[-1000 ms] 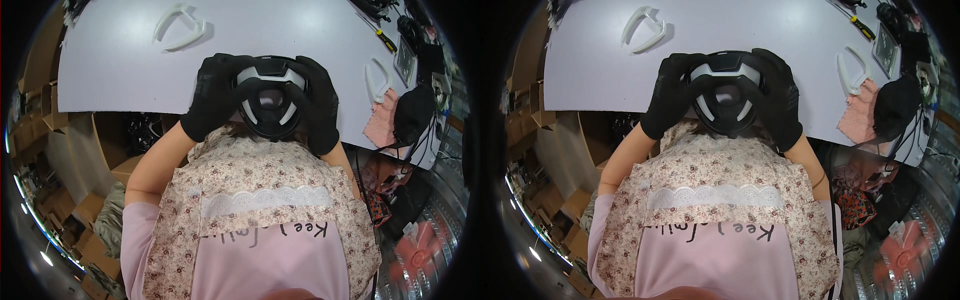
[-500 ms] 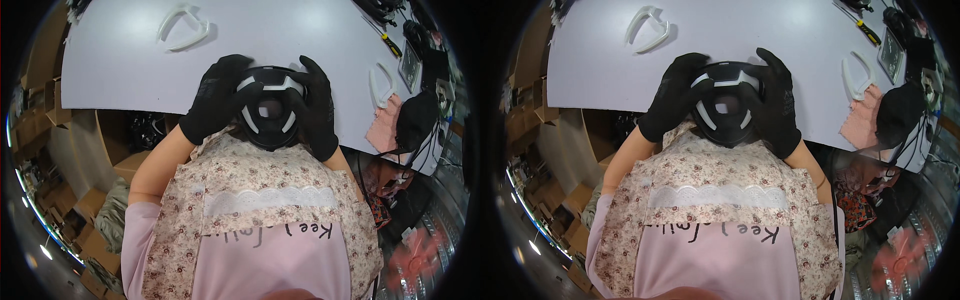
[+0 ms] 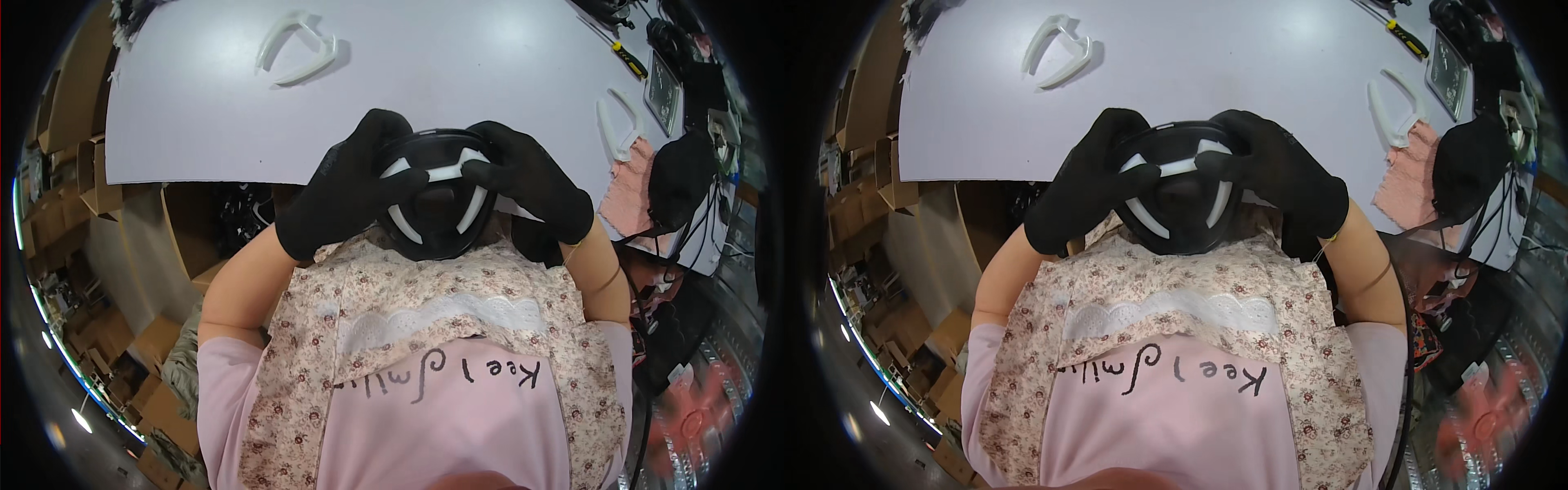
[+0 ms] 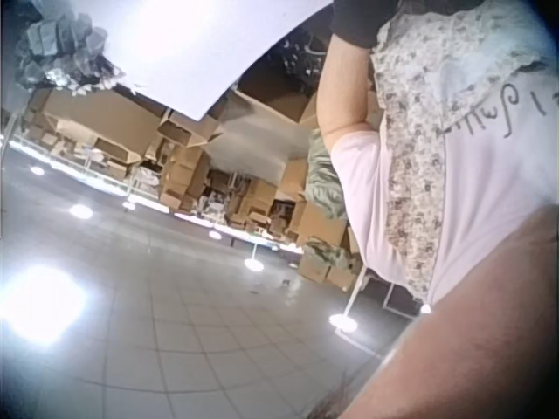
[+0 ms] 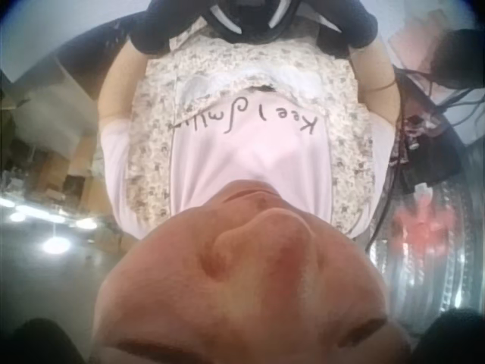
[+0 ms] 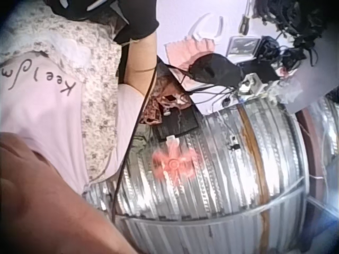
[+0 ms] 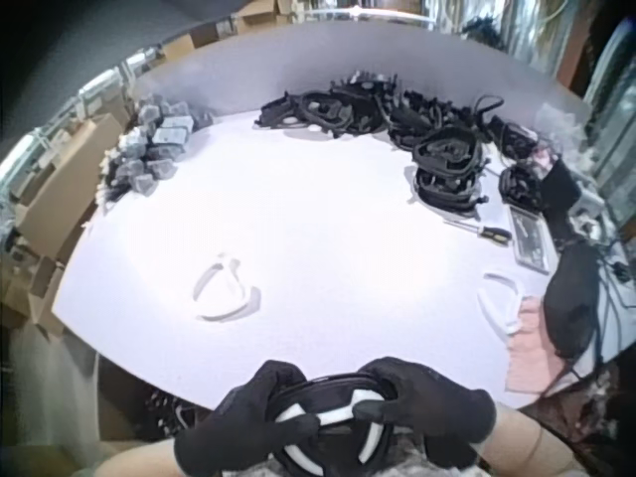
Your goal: The person assembles mask frames by snapping white plastic inserts into black frames by hand, placing the completed frames into a box, and arranging additional mask components on the workbench.
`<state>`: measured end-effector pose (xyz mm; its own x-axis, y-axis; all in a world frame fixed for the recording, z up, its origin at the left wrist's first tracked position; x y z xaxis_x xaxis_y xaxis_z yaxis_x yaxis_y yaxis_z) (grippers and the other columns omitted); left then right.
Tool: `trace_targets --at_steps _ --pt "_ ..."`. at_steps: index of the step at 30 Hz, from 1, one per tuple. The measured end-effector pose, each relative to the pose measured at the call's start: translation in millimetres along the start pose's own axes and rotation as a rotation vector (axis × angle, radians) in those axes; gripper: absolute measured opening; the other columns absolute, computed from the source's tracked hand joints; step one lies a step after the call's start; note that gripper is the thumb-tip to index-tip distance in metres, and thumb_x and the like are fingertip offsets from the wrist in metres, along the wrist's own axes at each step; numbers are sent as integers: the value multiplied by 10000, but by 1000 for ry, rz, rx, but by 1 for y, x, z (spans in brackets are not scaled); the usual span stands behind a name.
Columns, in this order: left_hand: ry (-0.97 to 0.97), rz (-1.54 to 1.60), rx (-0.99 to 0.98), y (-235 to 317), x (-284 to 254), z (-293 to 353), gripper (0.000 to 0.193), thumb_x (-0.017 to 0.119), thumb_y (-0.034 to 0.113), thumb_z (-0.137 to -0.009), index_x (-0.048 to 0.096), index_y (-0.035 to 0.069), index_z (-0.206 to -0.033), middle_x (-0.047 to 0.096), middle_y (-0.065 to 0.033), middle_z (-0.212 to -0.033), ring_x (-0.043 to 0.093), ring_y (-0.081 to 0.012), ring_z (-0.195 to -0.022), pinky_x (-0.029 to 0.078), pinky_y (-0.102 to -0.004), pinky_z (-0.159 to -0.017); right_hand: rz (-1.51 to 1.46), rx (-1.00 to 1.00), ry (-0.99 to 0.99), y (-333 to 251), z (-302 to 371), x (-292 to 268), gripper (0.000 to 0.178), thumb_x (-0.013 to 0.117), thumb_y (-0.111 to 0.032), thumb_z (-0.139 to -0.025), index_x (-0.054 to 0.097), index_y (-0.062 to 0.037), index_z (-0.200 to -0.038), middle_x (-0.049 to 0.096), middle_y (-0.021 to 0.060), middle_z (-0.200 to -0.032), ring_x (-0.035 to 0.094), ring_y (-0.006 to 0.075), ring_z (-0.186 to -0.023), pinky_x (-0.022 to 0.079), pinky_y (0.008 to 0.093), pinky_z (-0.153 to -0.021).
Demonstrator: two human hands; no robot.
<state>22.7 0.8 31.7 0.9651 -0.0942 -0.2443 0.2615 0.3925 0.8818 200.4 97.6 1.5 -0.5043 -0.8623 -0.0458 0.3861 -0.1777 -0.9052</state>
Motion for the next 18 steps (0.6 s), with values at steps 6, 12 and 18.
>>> trace_targets --at_steps 6,12,18 --pt "24 19 39 -7 2 4 449 720 193 -879 517 24 -1242 643 -116 -1134 623 -184 -1049 507 -338 -926 92 11 84 0 5 4 299 713 -250 -888 637 21 -991 624 61 -862 546 113 -835 469 308 -757" --pt "282 608 79 -33 -1 6 532 652 110 -942 439 28 -1422 581 -71 -1243 524 -120 -1144 485 -312 -937 -328 -76 479 -6 18 3 289 694 -197 -911 608 8 -1096 622 43 -931 542 107 -878 462 283 -811" --pt "75 499 163 -13 -17 12 452 581 65 -973 449 -11 -1399 637 -102 -1217 609 -143 -1107 497 -283 -927 -135 -236 367 -18 26 11 637 780 -155 -826 477 -29 -1371 604 95 -1218 592 175 -1089 477 327 -975"
Point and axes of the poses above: each hand's wrist, its own z-axis away from the middle knuckle, its own x-axis out of the palm, y = z × x, the point moved 6 cm from there along -z, towards the middle knuckle
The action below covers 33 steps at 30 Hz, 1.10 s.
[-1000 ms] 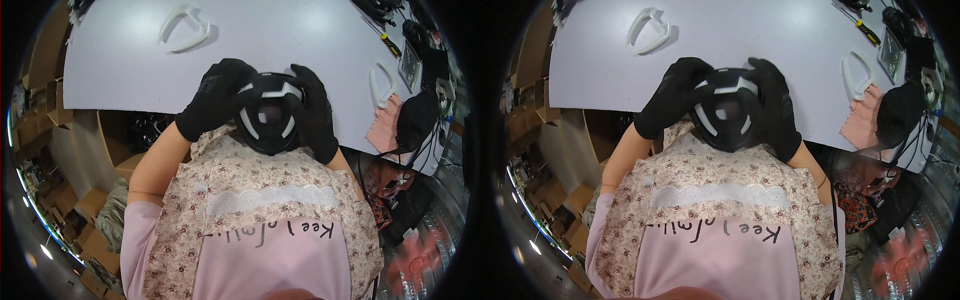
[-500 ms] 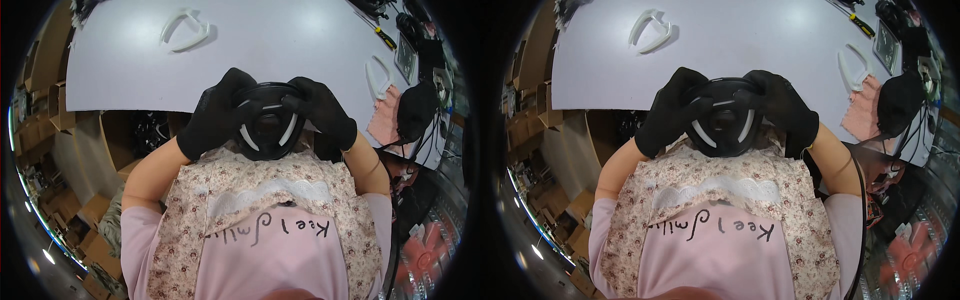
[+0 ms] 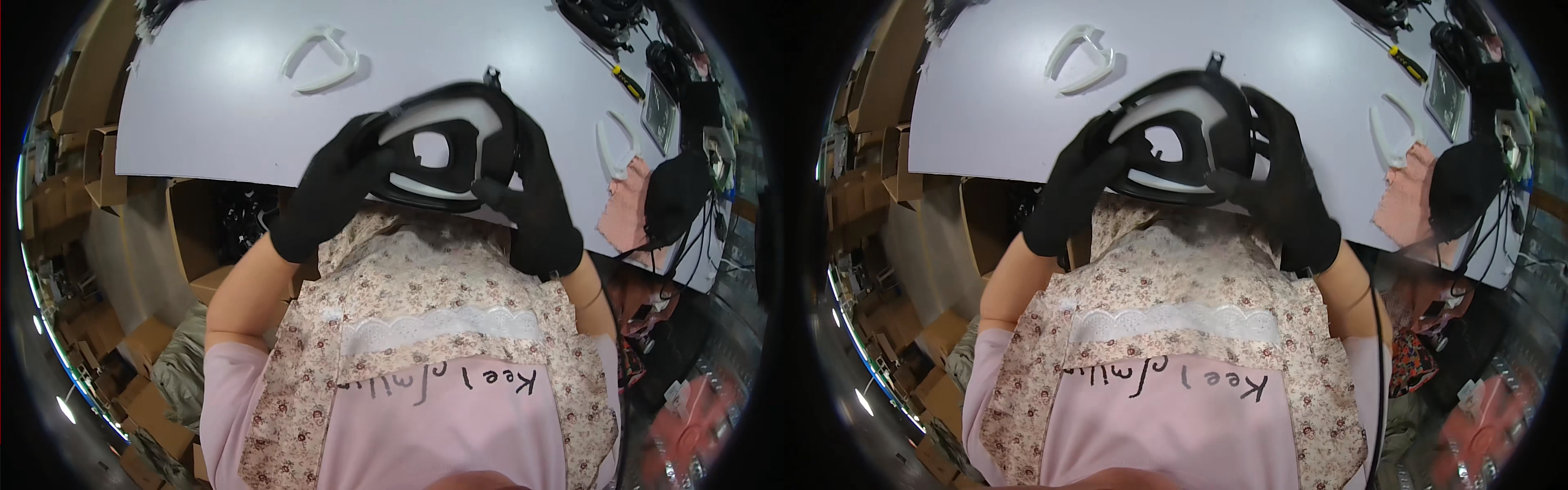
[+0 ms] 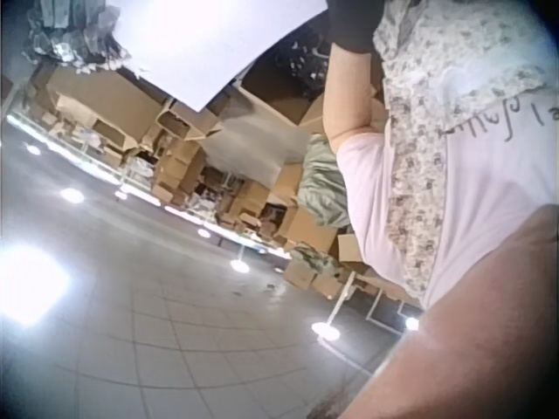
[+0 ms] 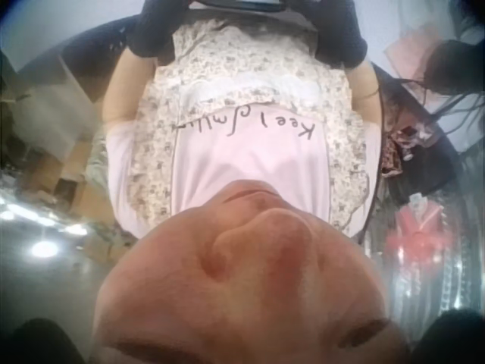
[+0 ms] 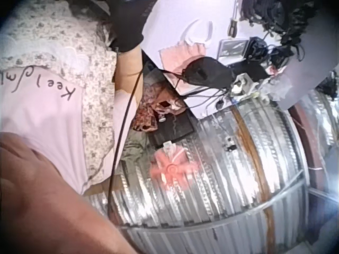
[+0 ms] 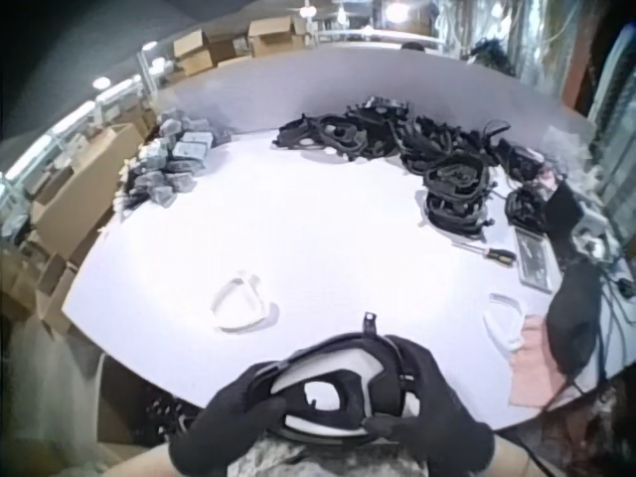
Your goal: The person assembles mask frames by snapping white plastic inserts into black frames by hand, placing the completed frames into a box, and arranging additional mask components on the workbench.
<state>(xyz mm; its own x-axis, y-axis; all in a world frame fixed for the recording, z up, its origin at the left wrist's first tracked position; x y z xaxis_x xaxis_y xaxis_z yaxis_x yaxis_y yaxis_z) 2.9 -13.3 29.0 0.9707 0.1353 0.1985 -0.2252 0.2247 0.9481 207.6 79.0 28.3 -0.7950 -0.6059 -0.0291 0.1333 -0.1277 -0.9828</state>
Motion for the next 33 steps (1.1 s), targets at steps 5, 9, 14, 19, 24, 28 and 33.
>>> trace_targets --at_steps 5,9,14,19,24,28,33 --pt "-3 -210 -118 15 5 9 470 598 56 -963 439 -14 -1400 663 -133 -1205 654 -166 -1078 540 -305 -865 -17 -137 -86 -39 -14 2 761 822 -108 -763 443 -45 -1419 601 92 -1203 637 168 -1017 560 311 -785" --pt "-47 -351 -53 18 11 14 497 652 148 -950 464 28 -1395 687 -125 -1131 661 -160 -1017 540 -315 -858 217 300 -281 -21 -24 -2 753 770 -62 -769 427 -35 -1439 600 110 -1196 623 157 -1034 536 290 -826" --pt "-177 -583 -232 0 4 6 479 664 180 -944 499 3 -1357 658 -117 -1137 624 -143 -998 540 -311 -861 40 127 -198 -4 -14 9 656 793 -89 -774 490 -24 -1353 634 86 -1031 642 138 -796 536 277 -687" --pt "-238 -576 -277 4 15 13 479 667 197 -935 511 2 -1344 669 -135 -1129 650 -170 -989 551 -323 -846 140 256 -405 -5 -10 20 470 774 -110 -771 618 -3 -1201 657 136 -1067 644 187 -867 535 314 -786" --pt "-160 -571 -145 -11 17 13 456 676 157 -890 569 -20 -1296 692 -156 -1085 680 -196 -953 559 -329 -827 269 -93 -402 -9 1 25 392 776 -235 -815 645 24 -1079 678 119 -906 661 169 -785 540 294 -706" --pt "-161 -743 26 -13 20 8 439 681 98 -827 621 -36 -1241 710 -150 -1035 691 -183 -900 564 -309 -790 383 31 -316 4 1 22 331 765 -235 -806 675 26 -988 671 133 -869 658 173 -781 531 308 -717" --pt "-176 -743 -67 -7 21 -6 452 680 68 -817 620 -19 -1257 716 -121 -1048 693 -169 -878 561 -293 -782 370 -46 -261 8 -6 15 328 755 -242 -815 686 20 -998 684 125 -872 659 170 -786 524 314 -710"
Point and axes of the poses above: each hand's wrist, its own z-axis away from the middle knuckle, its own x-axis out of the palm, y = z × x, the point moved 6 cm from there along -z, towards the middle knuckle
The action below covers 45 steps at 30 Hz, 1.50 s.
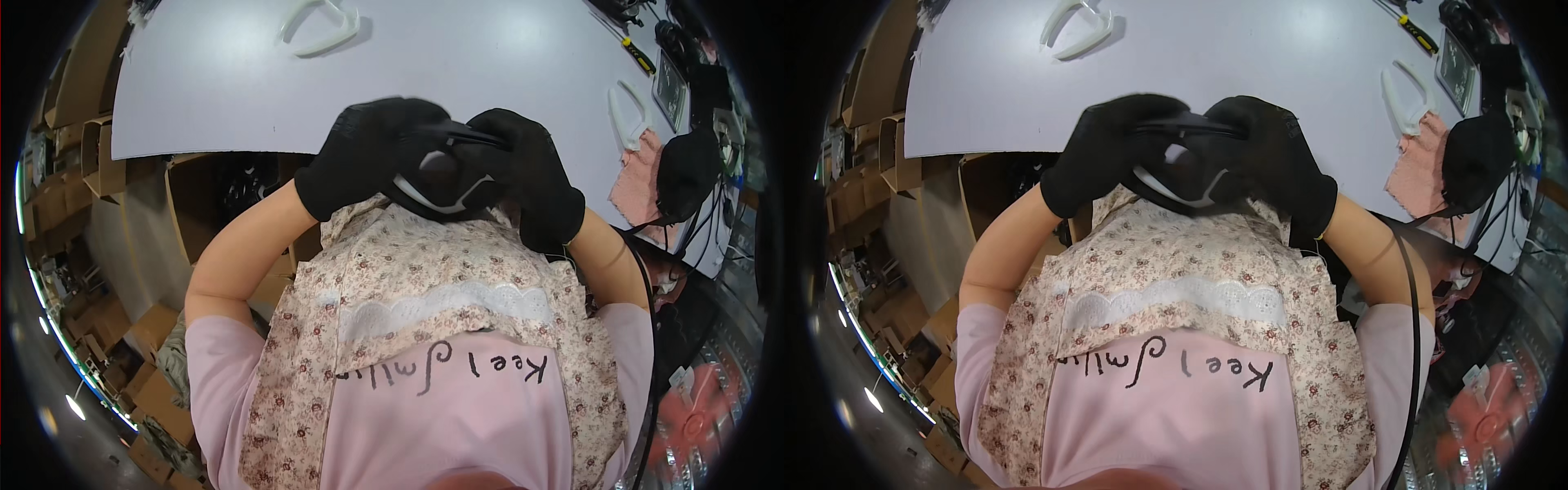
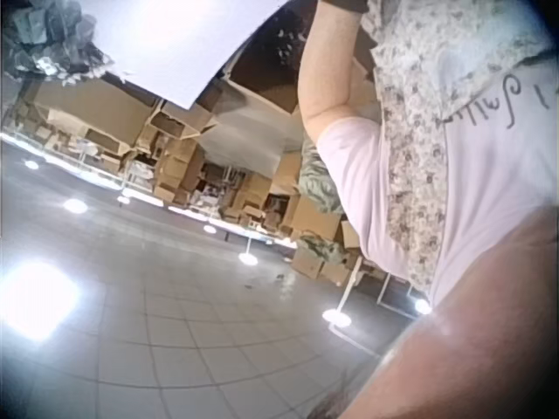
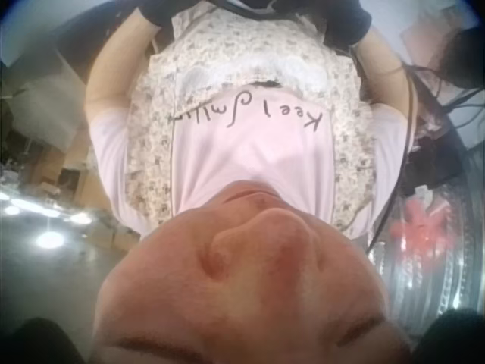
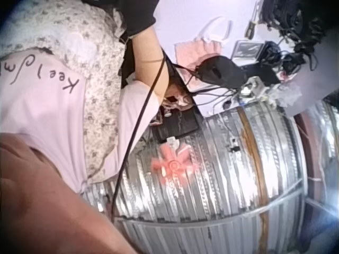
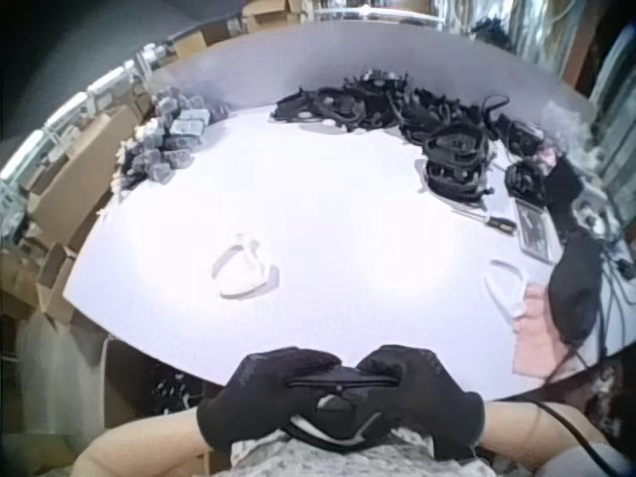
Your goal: The person assembles mask frames by snapping white plastic inserts into black frames by hand, placing the completed frames into a box, and arranging additional mask components on the workbench.
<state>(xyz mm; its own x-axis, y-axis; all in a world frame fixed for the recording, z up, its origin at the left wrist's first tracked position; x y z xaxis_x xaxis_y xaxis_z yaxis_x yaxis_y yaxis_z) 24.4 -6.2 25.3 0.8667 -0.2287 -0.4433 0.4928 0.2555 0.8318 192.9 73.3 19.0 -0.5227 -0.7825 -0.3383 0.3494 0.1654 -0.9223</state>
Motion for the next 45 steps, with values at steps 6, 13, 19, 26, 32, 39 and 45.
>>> trace_targets --at_steps 6,13,19,26,32,39,45 --pt "27 375 -62 -22 -7 -2 427 670 76 -849 617 -9 -1264 701 -88 -1030 661 -115 -920 549 -272 -807 -480 128 -172 13 3 5 419 726 -169 -852 616 -1 -1219 679 120 -1056 648 186 -989 536 315 -865" --pt "-7 26 78 -1 -11 -6 438 658 123 -899 574 -7 -1308 695 -119 -1099 663 -168 -984 544 -314 -865 -167 52 -112 10 15 5 476 736 -142 -850 570 24 -1264 662 116 -1091 633 188 -1011 529 320 -904" --pt "237 632 32 -32 -7 8 571 643 187 -976 380 23 -1455 569 -119 -1270 560 -155 -1120 502 -313 -923 -573 203 196 18 7 7 519 739 -140 -876 512 23 -1313 626 94 -1128 607 158 -1000 533 305 -885" --pt "145 631 -65 -18 -2 26 435 606 189 -997 487 14 -1377 613 -67 -1179 567 -119 -1054 498 -288 -896 129 -334 402 -22 2 -36 745 789 -178 -819 419 -109 -1463 465 123 -1430 568 239 -1202 491 400 -976" --pt "79 385 -65 6 2 29 357 626 120 -948 560 -7 -1276 654 -83 -1103 604 -130 -986 502 -293 -866 33 -99 -264 -20 -29 -5 384 721 -284 -861 662 -25 -1137 677 154 -1030 654 229 -985 516 351 -846" --pt "162 263 -83 -4 10 34 256 602 115 -943 606 -8 -1168 677 -58 -961 605 -108 -864 497 -271 -781 202 -112 -112 -14 -30 6 310 700 -318 -850 718 -58 -1019 720 144 -872 700 293 -877 536 375 -788" --pt "244 527 -129 -26 4 26 324 553 149 -976 568 5 -1266 663 -78 -1084 605 -117 -957 501 -276 -836 -9 -280 104 -27 -38 -7 327 745 -291 -848 703 -66 -1083 670 93 -1138 677 226 -892 542 347 -799"
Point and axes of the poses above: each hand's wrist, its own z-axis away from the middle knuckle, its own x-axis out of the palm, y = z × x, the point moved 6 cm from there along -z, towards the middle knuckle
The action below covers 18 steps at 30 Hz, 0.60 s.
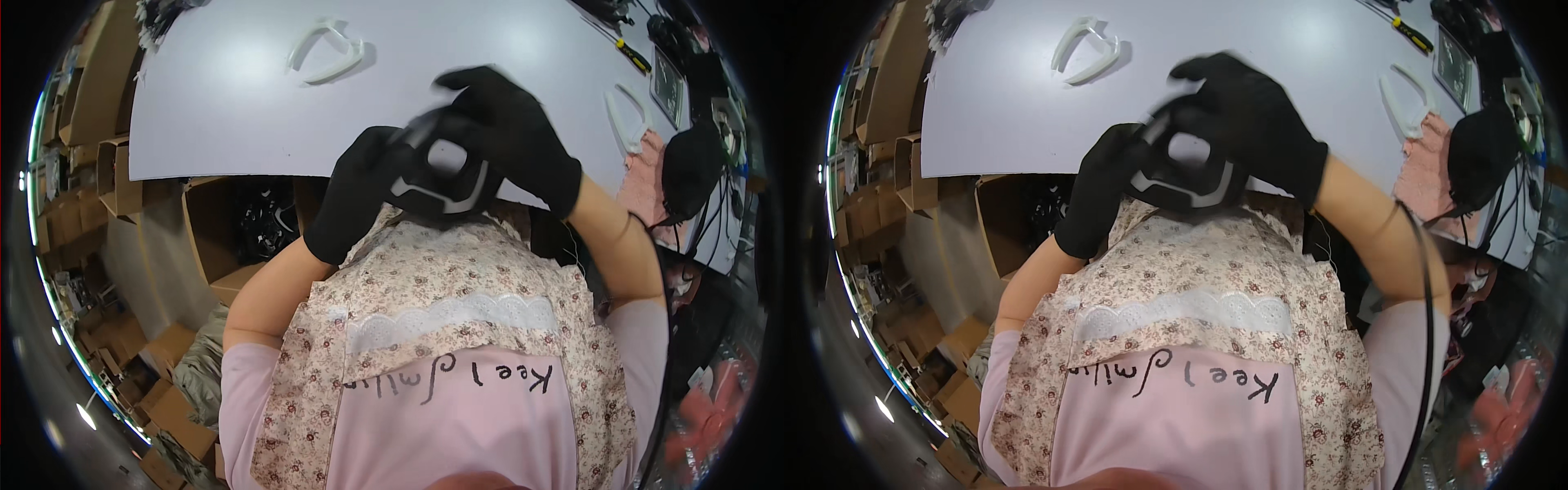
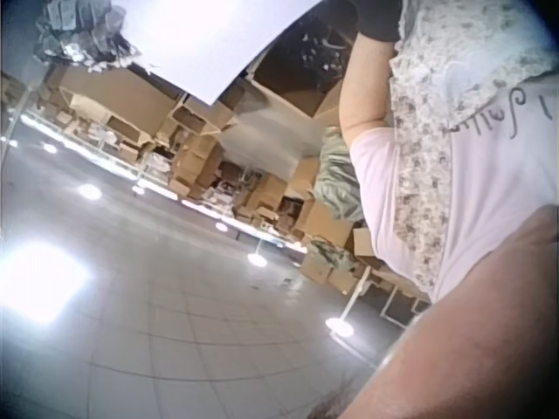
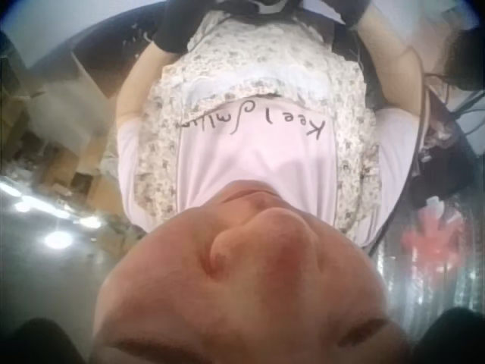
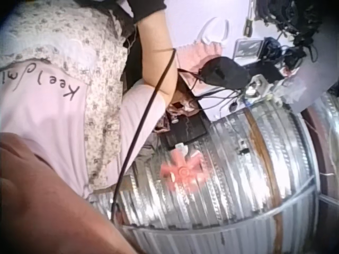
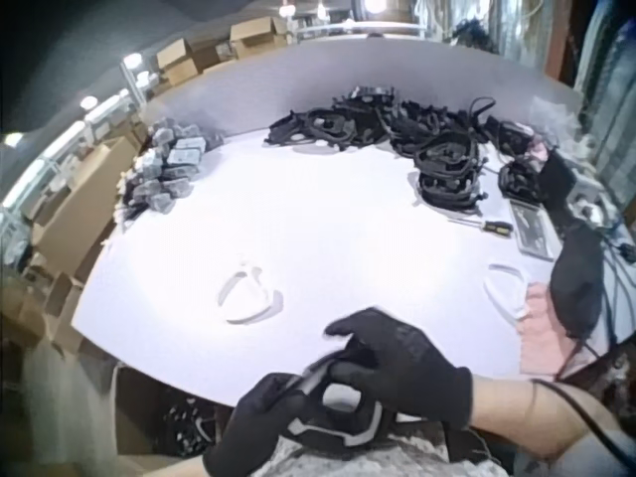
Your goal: The person assembles mask frames by snapping white plastic inserts into black frames by hand, placing the completed frames into a box, and arranging additional mask components on the workbench.
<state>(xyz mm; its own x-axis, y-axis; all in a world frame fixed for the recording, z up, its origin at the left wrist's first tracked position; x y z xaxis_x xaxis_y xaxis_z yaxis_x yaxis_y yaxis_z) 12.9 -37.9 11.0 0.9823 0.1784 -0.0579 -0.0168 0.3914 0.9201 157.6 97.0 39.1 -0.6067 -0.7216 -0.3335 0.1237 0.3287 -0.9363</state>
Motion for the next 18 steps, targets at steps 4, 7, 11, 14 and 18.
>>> trace_targets --at_steps 4,7,11,14,18 --pt "85 666 -124 -7 -7 8 554 550 95 -961 374 -10 -1475 570 -122 -1328 580 -163 -1164 489 -317 -1002 -356 378 103 16 28 -1 627 730 -224 -897 450 -15 -1418 581 117 -1284 570 191 -1127 490 330 -945" --pt "-4 198 -25 -1 -9 8 550 688 148 -922 450 -18 -1389 574 -101 -1282 560 -156 -1162 483 -320 -990 -661 515 32 18 48 16 659 708 -172 -907 386 54 -1436 545 143 -1349 540 214 -1215 433 352 -1056" --pt "-50 241 -63 -3 -5 13 652 745 119 -865 419 -24 -1410 553 -114 -1323 532 -172 -1202 460 -337 -1025 -607 479 -48 19 51 20 650 709 -149 -895 400 54 -1429 551 155 -1354 531 213 -1248 434 356 -1060" --pt "-47 202 -57 -17 -2 16 664 707 43 -868 377 -20 -1440 540 -119 -1346 549 -172 -1190 483 -330 -1005 -489 497 -79 17 51 20 648 720 -132 -877 416 50 -1419 575 153 -1336 560 212 -1219 456 348 -1033" --pt "-49 132 0 -16 -2 16 738 710 41 -868 311 1 -1488 487 -120 -1421 530 -198 -1245 481 -350 -1025 -359 370 -85 17 41 13 638 737 -133 -859 456 31 -1408 643 145 -1229 621 210 -1116 504 346 -971"
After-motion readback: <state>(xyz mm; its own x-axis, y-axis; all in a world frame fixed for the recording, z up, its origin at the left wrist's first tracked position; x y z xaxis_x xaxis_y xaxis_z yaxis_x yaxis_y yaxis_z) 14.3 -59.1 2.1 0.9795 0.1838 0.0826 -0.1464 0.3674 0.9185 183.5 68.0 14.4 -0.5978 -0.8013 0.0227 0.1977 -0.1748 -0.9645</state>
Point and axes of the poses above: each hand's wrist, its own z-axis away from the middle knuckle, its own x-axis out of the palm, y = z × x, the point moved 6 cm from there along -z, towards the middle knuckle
